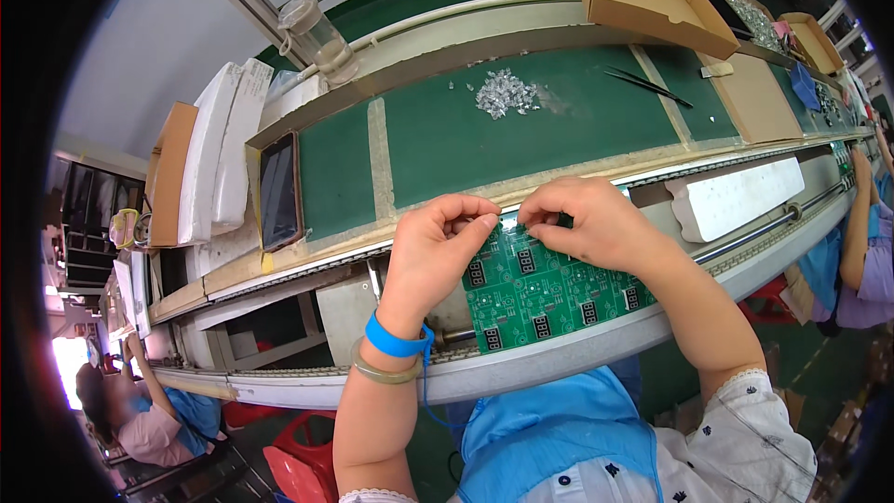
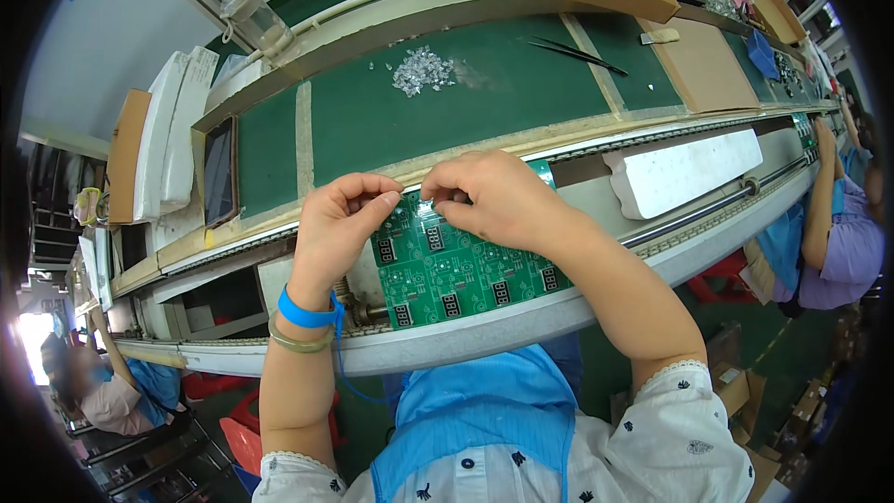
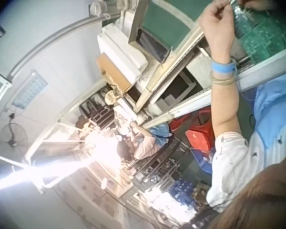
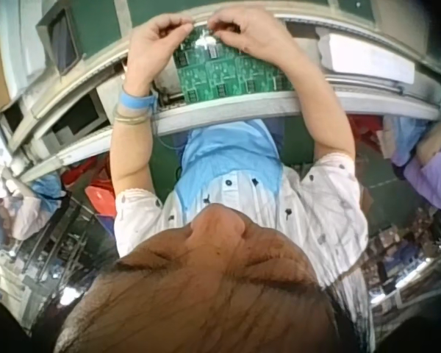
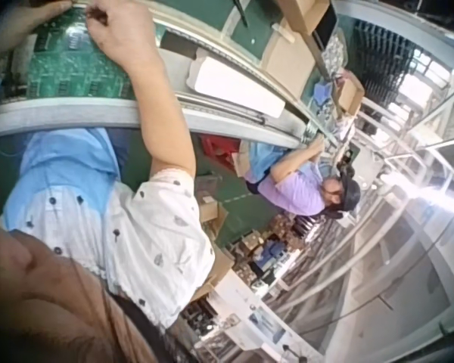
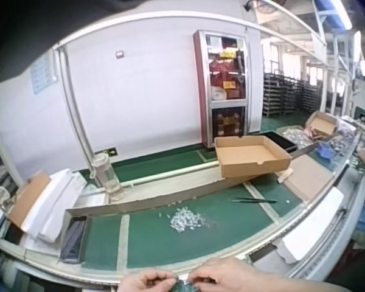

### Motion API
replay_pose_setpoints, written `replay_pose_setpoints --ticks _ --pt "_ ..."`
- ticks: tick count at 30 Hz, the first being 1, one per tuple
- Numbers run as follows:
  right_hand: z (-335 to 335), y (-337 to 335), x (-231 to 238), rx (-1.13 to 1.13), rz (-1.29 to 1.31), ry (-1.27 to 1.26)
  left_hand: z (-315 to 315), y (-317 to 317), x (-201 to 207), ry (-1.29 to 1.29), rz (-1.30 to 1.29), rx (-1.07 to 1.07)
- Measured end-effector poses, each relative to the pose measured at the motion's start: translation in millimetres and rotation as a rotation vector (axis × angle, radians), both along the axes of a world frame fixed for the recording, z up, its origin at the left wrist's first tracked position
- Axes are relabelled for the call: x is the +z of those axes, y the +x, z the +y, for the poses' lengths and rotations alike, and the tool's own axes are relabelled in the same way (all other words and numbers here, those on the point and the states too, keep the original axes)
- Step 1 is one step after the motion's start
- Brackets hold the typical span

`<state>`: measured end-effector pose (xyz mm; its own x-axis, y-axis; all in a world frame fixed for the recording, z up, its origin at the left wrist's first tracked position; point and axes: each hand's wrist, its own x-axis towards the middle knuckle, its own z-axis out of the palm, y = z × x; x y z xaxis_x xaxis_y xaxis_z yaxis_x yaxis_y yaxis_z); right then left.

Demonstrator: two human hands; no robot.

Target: The person pours small metallic components from a cardboard box onto a green workbench. They then pick up the components one by one and place them onto specific spots on a green circuit board. The person continues this repetitive placement process throughout the clip.

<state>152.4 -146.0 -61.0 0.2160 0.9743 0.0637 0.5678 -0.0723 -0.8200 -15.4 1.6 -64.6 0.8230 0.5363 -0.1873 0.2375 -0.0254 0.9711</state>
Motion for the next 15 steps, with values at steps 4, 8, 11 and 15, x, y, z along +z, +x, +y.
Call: replay_pose_setpoints --ticks 4,8,11,15 --pt "0.1 -0.8 -5.2 0.003 -0.070 0.032 -1.1 -0.4 1.0 -0.004 -0.014 -0.005" --pt "0.5 -2.0 -6.2 0.011 -0.138 0.059 -0.8 -0.9 1.5 0.016 -0.009 -0.014" --pt "0.9 -3.6 -4.5 0.005 -0.169 0.063 -0.1 -1.6 0.3 0.019 -0.011 -0.017" --pt "0.4 -6.2 -2.0 -0.006 -0.206 0.057 -1.0 -1.0 1.0 0.053 -0.033 -0.005"
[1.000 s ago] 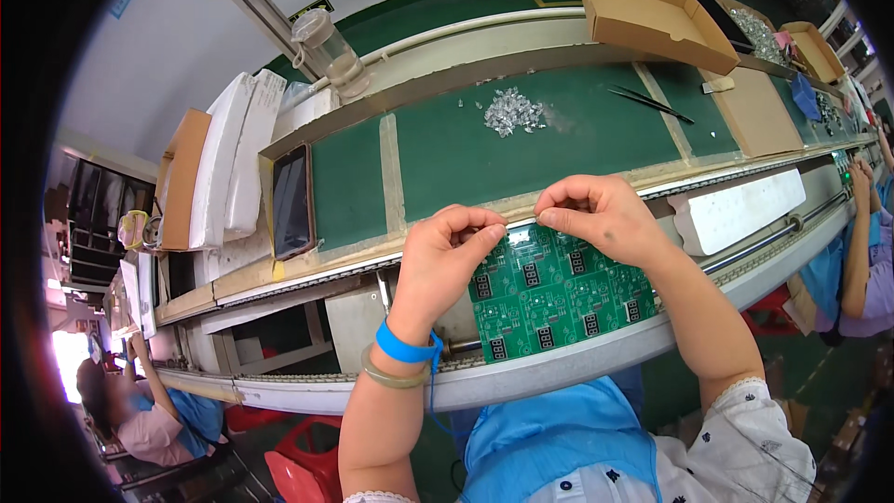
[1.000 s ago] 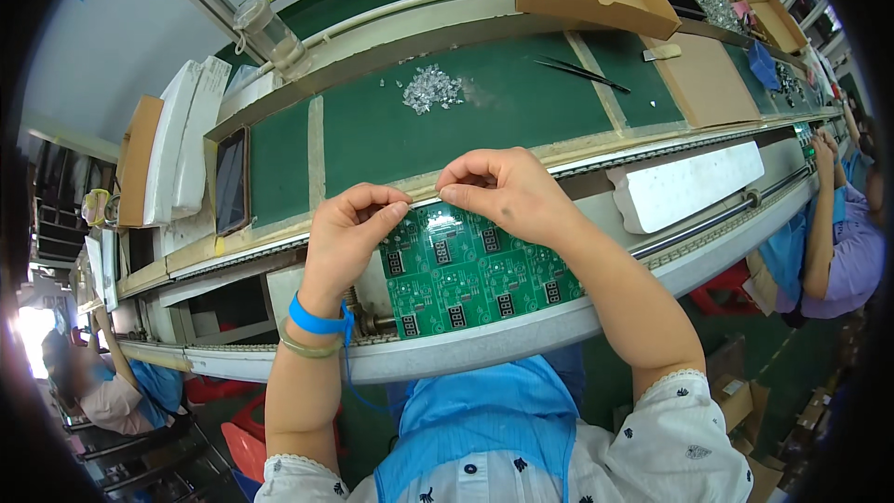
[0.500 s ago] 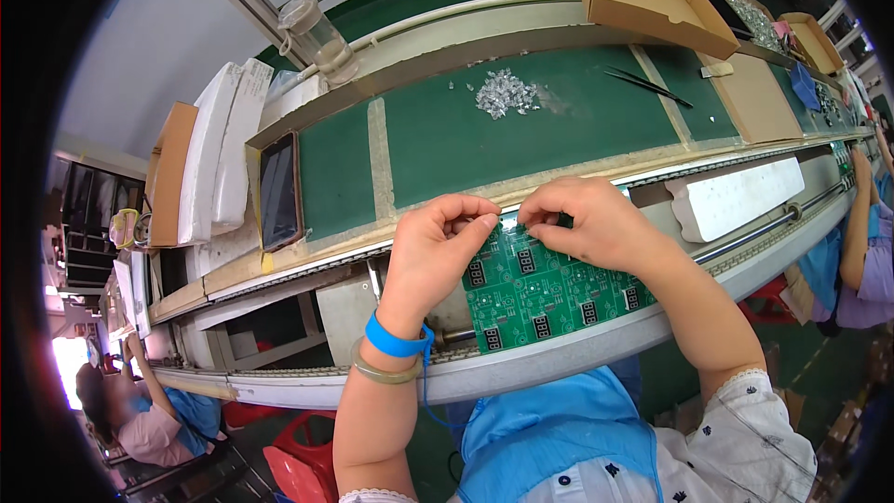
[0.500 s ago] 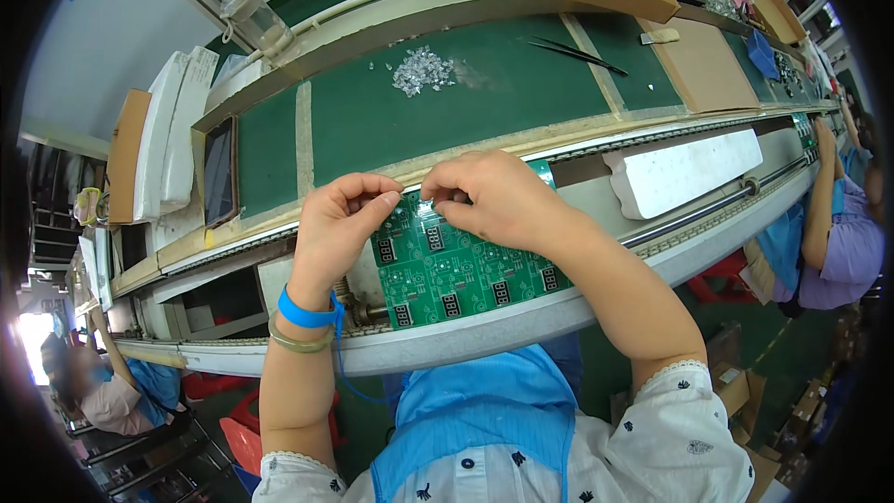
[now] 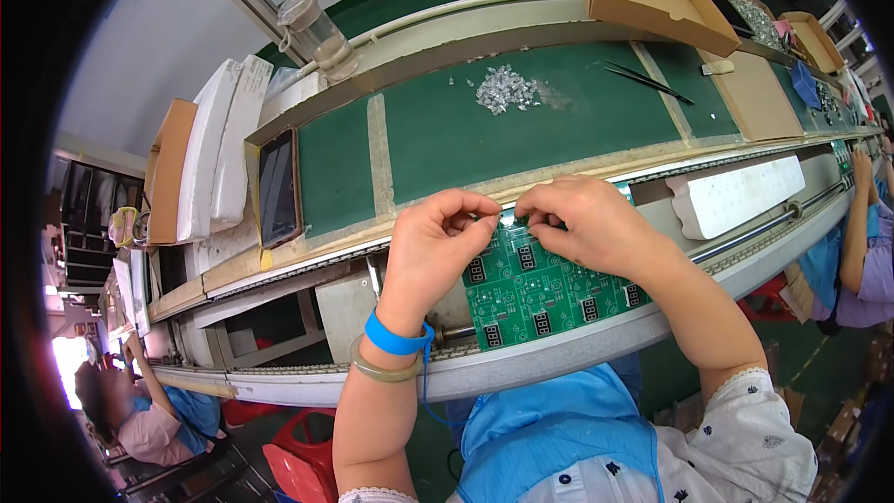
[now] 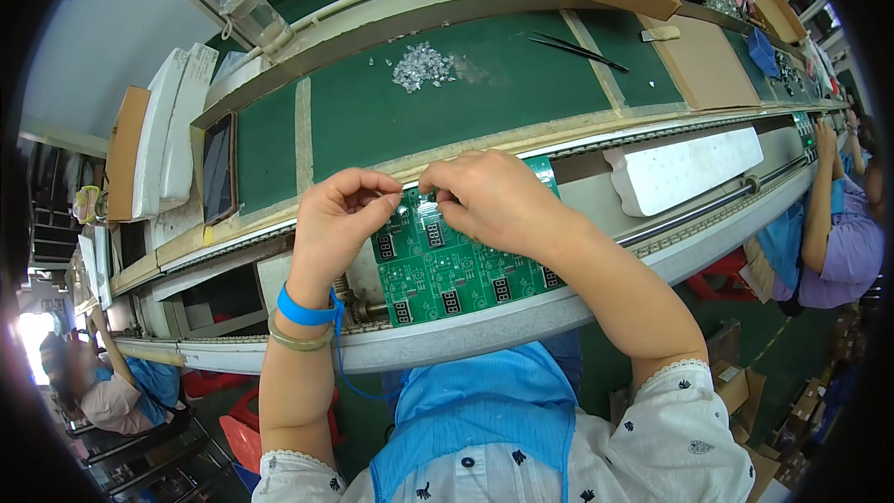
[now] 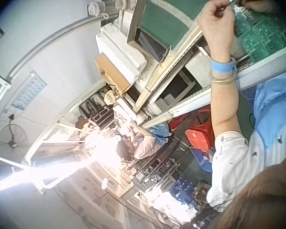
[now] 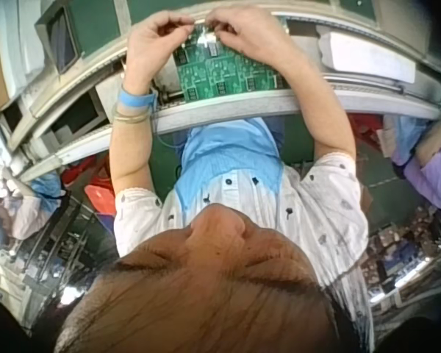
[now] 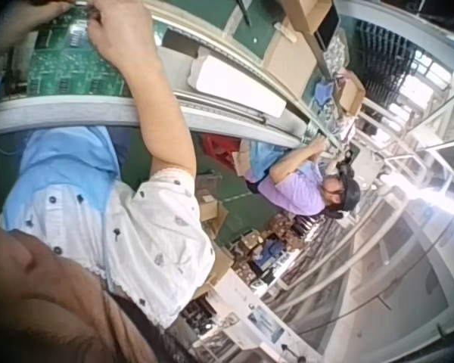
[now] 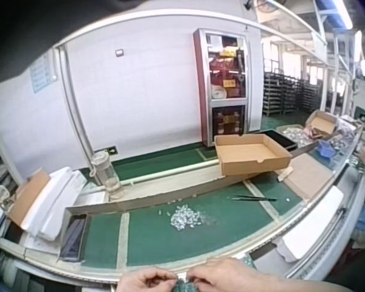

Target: The person pours small metallic components from a cardboard box onto a green workbench. They then pick up the components one by one and place them onto specific spots on a green circuit board. The person continues this repetitive placement process throughout the clip.

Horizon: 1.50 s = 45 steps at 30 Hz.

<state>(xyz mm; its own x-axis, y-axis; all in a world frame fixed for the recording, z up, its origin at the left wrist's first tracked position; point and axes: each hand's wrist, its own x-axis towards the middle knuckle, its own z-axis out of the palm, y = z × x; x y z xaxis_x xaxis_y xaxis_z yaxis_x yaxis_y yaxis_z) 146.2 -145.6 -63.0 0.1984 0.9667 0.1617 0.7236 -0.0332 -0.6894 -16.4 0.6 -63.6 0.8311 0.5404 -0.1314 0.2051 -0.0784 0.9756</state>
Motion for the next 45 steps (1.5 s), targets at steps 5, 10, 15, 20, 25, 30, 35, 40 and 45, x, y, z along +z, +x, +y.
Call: replay_pose_setpoints --ticks 5,10,15,20,25,30,35,40,45 --pt "2 -4 -4 -0.035 -0.083 0.023 -2 2 2 0.055 -0.004 0.020" --pt "3 -7 -1 -0.029 -0.144 0.051 -5 3 4 0.121 -0.002 0.023" --pt "3 -10 0 -0.038 -0.191 0.051 -5 4 2 0.301 -0.010 -0.002" --pt "4 -8 0 -0.034 -0.156 0.047 -5 5 -1 0.453 -0.068 -0.050" --pt "1 8 5 -0.116 0.037 -0.023 -6 5 -2 0.481 -0.072 -0.081" --pt "3 21 -1 -0.219 0.127 -0.009 -7 7 -2 0.630 -0.053 -0.140" --pt "3 22 -1 -0.234 0.166 -0.010 -10 8 -2 0.703 -0.037 -0.172" --pt "3 21 1 -0.234 0.166 -0.002 -12 9 0 0.747 -0.014 -0.184" --pt "2 23 -2 -0.222 0.158 0.010 -13 10 1 0.797 0.005 -0.193"
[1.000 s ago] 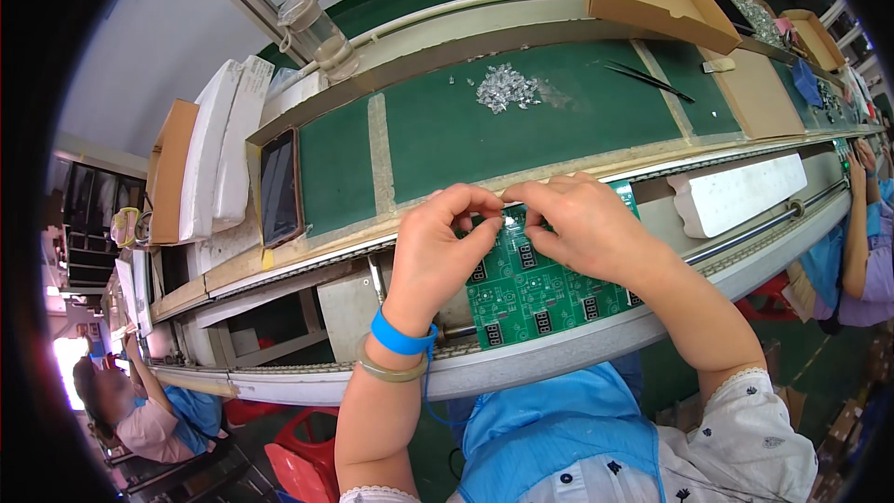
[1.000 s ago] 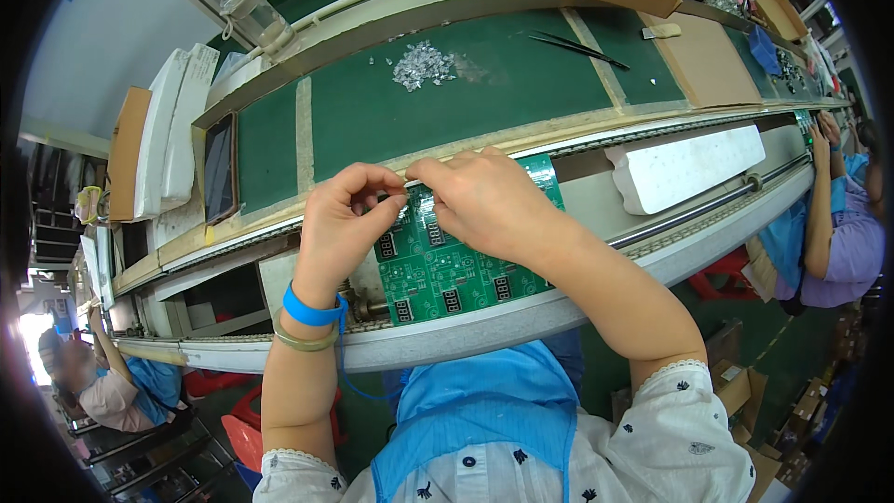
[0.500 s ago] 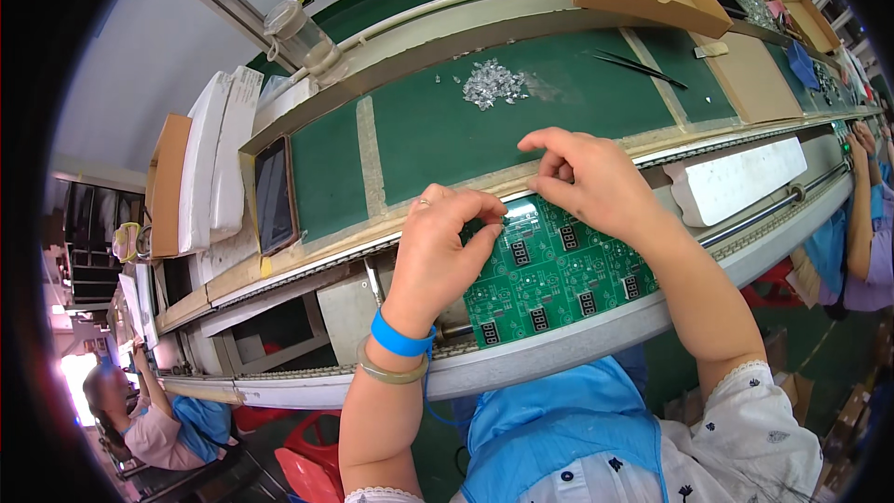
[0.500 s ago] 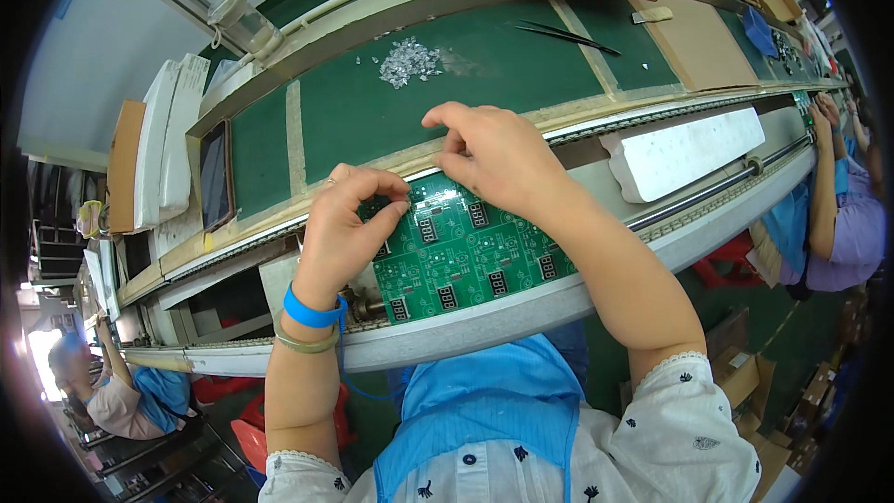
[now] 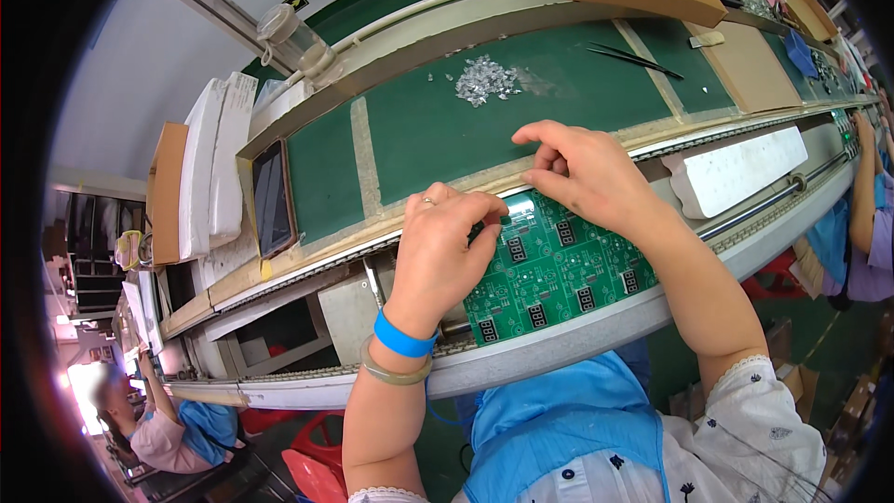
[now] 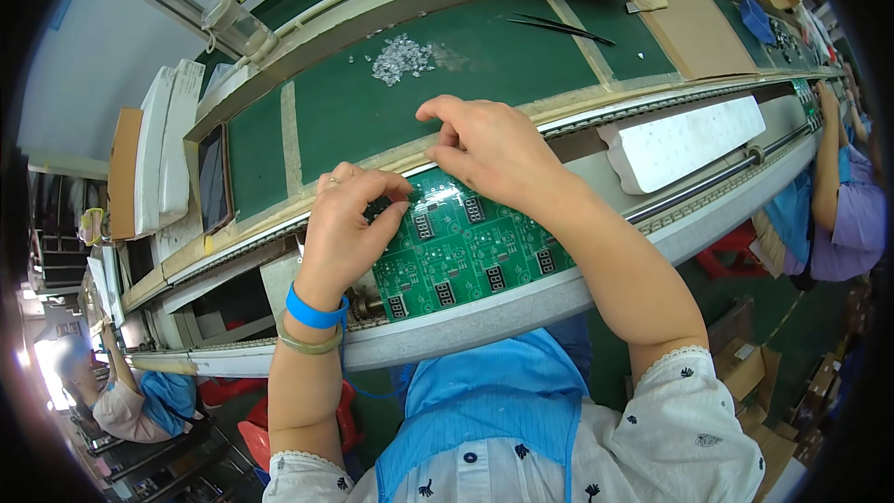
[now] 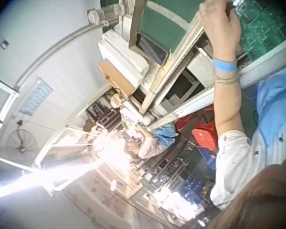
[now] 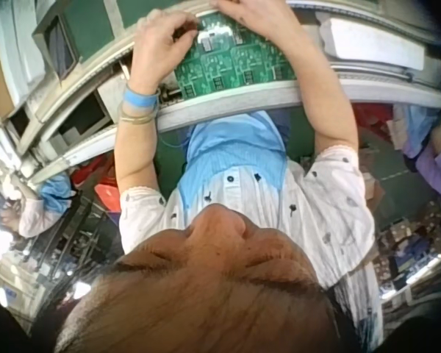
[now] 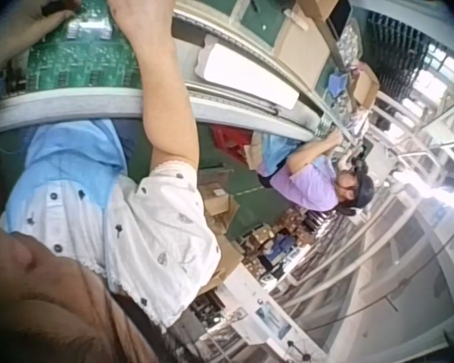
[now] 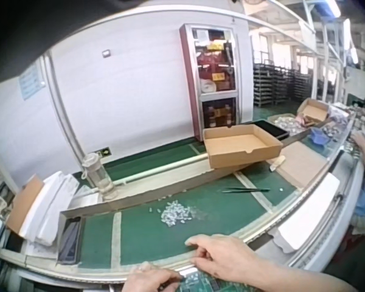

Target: The person pours small metallic components from a cardboard box onto a green workbench. They then pick up the components one by one and place them onto specific spots on a green circuit board. The person continues this repetitive placement process throughout the clip.

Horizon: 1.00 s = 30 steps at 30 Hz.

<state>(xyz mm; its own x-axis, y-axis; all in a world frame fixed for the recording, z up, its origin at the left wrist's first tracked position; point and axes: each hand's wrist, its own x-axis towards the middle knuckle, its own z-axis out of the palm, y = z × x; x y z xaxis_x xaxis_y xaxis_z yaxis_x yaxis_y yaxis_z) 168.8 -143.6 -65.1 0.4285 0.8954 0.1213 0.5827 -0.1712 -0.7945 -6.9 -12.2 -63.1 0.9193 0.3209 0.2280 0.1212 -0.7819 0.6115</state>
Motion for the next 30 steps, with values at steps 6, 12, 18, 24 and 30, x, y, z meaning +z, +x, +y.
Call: replay_pose_setpoints --ticks 6,12,18,24,30 --pt "-0.5 0.2 0.2 -0.001 0.000 0.011 -0.4 0.1 0.6 0.023 -0.015 -0.015" --pt "-0.1 0.2 0.8 -0.008 0.003 0.005 -0.5 0.0 2.5 0.024 0.001 -0.022" --pt "0.1 1.1 -4.3 -0.004 -0.027 0.038 -0.1 0.2 2.2 0.075 -0.013 -0.050" --pt "0.1 2.9 -7.7 -0.003 -0.061 0.063 -4.5 1.6 4.7 0.065 0.018 -0.019" --pt "-1.6 3.7 -6.5 0.003 -0.042 0.067 -6.7 0.6 6.0 0.023 0.051 0.018"
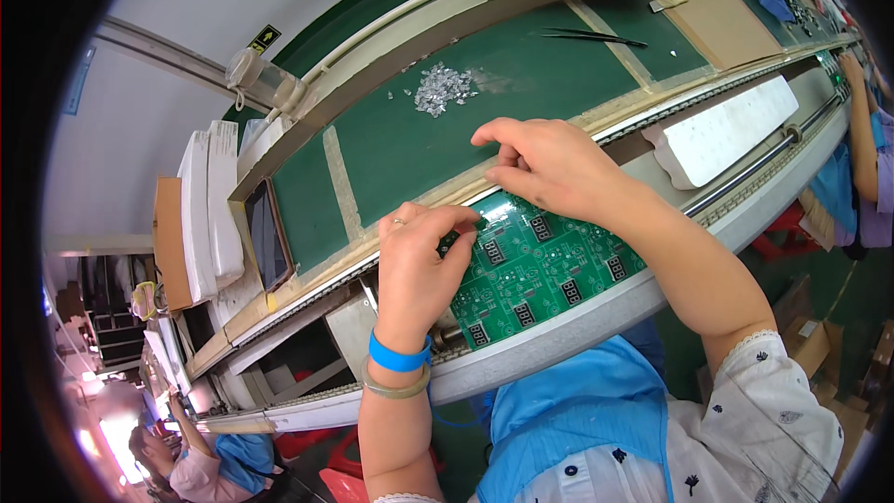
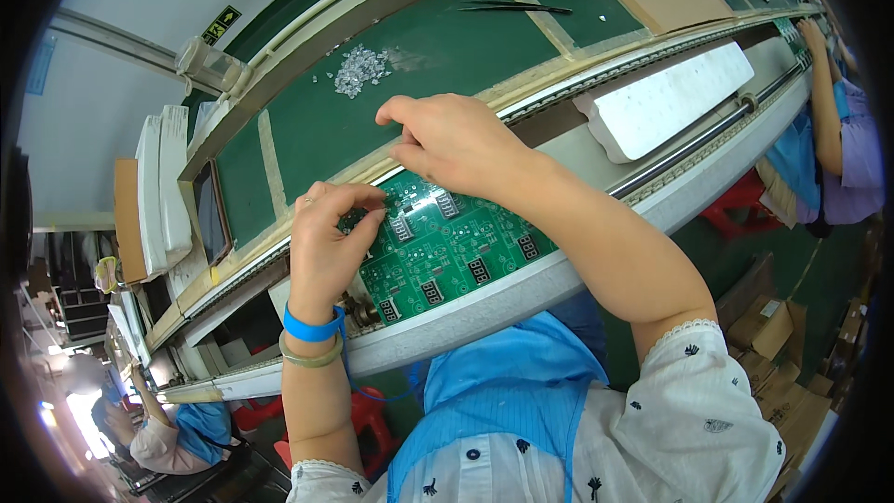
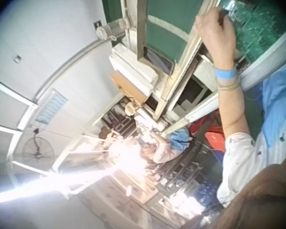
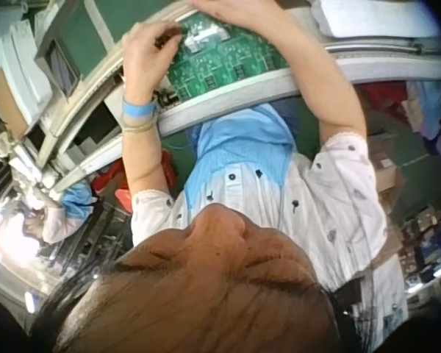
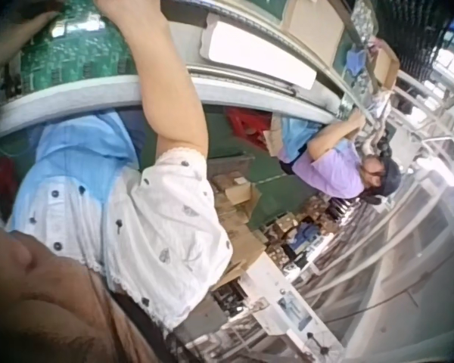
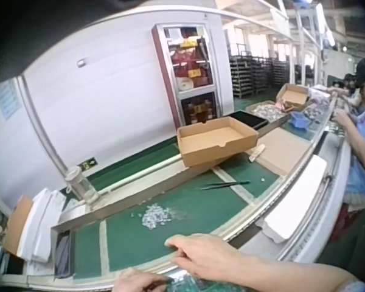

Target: The person pours small metallic components from a cardboard box onto a green workbench. They then pick up the components one by one and place them onto specific spots on a green circuit board. The person continues this repetitive placement process throughout the clip.

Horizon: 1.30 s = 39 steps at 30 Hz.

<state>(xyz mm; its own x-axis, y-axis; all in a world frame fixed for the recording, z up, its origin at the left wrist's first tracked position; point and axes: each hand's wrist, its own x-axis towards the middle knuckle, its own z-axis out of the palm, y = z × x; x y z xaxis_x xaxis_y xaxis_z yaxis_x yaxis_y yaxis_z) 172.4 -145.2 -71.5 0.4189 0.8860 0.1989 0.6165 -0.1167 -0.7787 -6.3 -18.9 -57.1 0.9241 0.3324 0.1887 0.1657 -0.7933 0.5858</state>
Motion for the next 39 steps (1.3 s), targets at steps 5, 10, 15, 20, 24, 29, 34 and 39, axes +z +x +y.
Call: replay_pose_setpoints --ticks 5,10,15,20,24,29,34,39 --pt "0 1 -4 -0.005 -0.065 0.025 -2 2 -1 0.031 0.011 -0.003" --pt "-1 1 -1 -0.004 -0.036 0.001 -6 3 -1 0.050 0.008 0.021" --pt "8 13 5 -0.078 0.002 0.005 -3 2 -4 0.039 -0.024 0.007" --pt "36 39 4 -0.138 -0.299 -0.010 5 5 7 0.054 -0.023 0.037" --pt "58 49 -1 -0.172 -0.428 -0.021 18 17 15 0.087 -0.032 0.120" --pt "68 51 1 -0.169 -0.390 -0.138 33 47 11 0.139 -0.057 0.157" --pt "67 52 2 -0.165 -0.368 -0.173 50 87 -9 0.246 -0.100 0.185" --pt "56 51 -2 -0.176 -0.356 -0.135 55 109 -21 0.339 -0.110 0.173"
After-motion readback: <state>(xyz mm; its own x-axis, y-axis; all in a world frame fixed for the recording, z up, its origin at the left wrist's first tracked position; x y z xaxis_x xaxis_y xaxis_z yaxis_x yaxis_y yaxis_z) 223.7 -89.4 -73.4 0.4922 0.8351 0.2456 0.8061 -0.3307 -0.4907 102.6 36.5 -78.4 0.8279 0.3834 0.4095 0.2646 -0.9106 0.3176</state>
